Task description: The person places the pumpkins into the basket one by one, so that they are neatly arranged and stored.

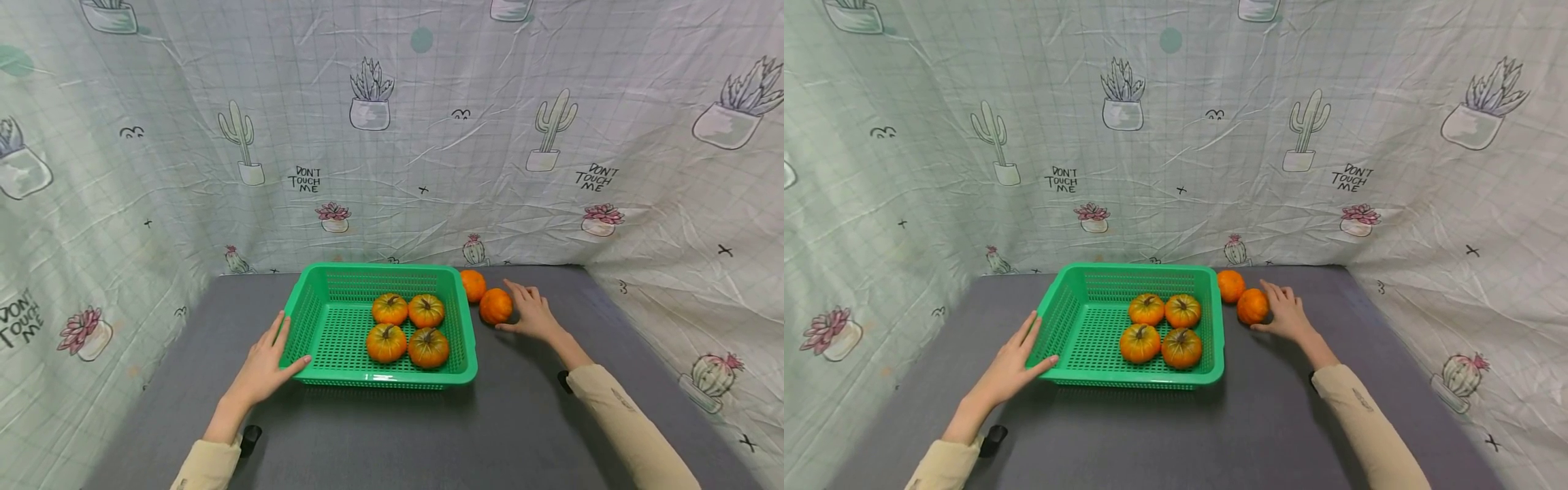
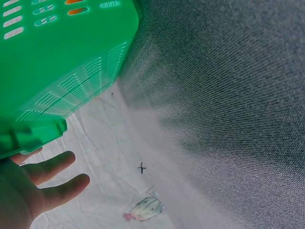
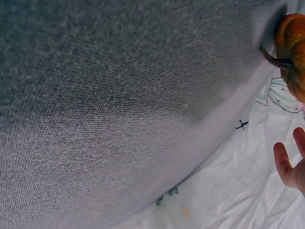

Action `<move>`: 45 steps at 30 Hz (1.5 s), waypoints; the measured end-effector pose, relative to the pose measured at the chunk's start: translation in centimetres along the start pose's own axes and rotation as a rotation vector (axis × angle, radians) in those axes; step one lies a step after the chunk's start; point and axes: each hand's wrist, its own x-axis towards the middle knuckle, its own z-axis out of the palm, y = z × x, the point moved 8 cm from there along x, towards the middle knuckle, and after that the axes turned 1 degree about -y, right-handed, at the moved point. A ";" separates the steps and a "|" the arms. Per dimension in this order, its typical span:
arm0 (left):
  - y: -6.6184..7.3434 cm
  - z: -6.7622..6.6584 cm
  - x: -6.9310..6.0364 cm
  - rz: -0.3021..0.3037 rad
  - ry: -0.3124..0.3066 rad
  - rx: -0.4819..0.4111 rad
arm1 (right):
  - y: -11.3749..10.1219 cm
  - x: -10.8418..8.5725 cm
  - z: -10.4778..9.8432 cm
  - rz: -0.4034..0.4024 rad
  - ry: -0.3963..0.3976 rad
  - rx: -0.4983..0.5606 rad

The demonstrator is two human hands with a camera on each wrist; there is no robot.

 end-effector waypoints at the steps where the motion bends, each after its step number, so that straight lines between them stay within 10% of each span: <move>1: 0.0 0.0 0.0 0.001 0.002 0.003 | 0.1 0.1 0.1 0.007 -0.010 0.001; 28: 0.3 0.1 0.1 0.006 0.014 -0.005 | 2.5 1.0 2.4 0.099 -0.090 0.124; 45: 0.0 0.1 0.0 0.011 0.022 0.004 | 1.0 0.7 -0.1 -0.039 -0.022 -0.357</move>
